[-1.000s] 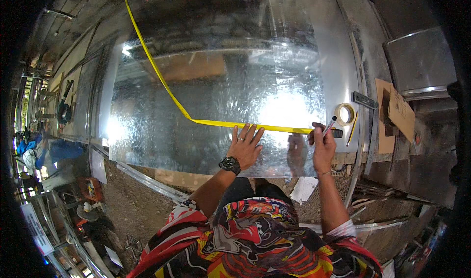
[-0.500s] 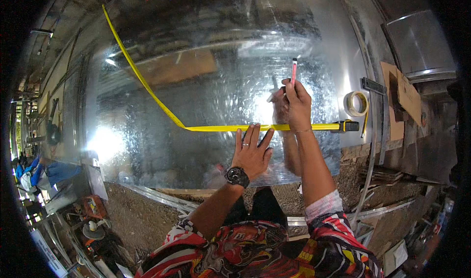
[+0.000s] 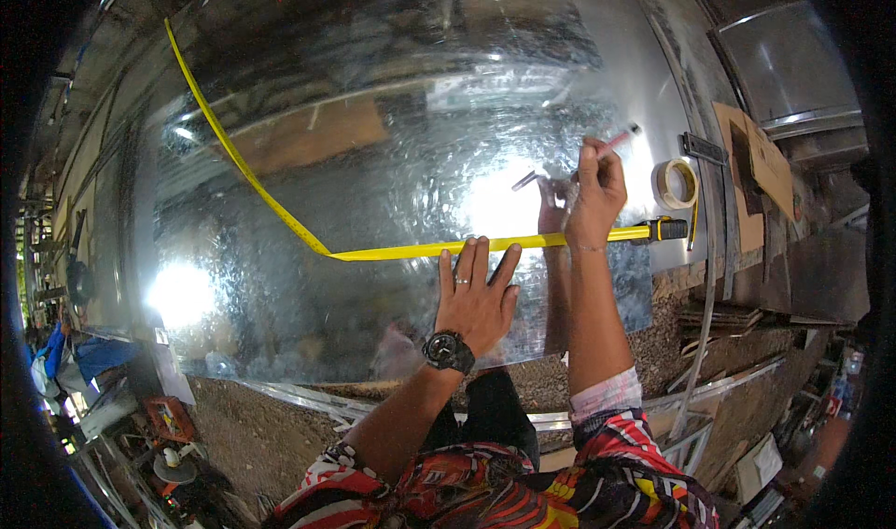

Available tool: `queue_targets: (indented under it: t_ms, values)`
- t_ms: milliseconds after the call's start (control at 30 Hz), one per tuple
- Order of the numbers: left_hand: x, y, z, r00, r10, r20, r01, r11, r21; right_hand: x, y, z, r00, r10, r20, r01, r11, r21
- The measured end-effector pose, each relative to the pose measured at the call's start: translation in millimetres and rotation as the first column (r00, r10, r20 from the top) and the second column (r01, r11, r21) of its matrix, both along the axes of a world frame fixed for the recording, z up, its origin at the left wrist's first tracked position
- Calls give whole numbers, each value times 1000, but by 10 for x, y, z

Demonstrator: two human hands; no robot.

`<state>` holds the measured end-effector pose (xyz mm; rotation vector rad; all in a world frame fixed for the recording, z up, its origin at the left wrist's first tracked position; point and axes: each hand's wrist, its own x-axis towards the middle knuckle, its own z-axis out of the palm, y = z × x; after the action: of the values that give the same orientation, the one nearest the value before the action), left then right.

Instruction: The person measures and marks a large metal sheet using a tape measure, square ruler, and pencil. They draw straight lines and make measurement marks on the sheet's surface in a workshop setting.

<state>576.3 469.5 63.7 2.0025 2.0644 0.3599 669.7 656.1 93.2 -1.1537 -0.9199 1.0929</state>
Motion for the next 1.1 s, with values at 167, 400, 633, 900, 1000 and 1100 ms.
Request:
queue_targets:
  t_ms: [167, 400, 633, 900, 1000, 1100]
  values:
    - [-4, -12, 3, 999, -1, 48, 2, 1000, -15, 352, -603, -170, 993, 72, 97, -70, 997, -24]
    - [-4, -10, -27, 999, -24, 25, 26, 998, -64, 298, -1049, -329, 931, 301, 204, -264, 946, -190]
    - [5, -18, -41, 997, 35, 70, -33, 999, -32, 395, -1006, -597, 903, 258, 344, -274, 962, -4]
    - [6, 15, 5, 999, 36, 18, -36, 999, -25, 364, -973, -410, 835, 234, 499, -269, 963, -2]
    - [-2, 17, -8, 998, 34, 59, -33, 999, -15, 407, -995, -411, 765, 300, 570, -257, 954, -157]
    - [-12, 25, 1, 998, 29, 61, -29, 1000, -11, 381, -986, -344, 731, 314, 607, -267, 949, -169]
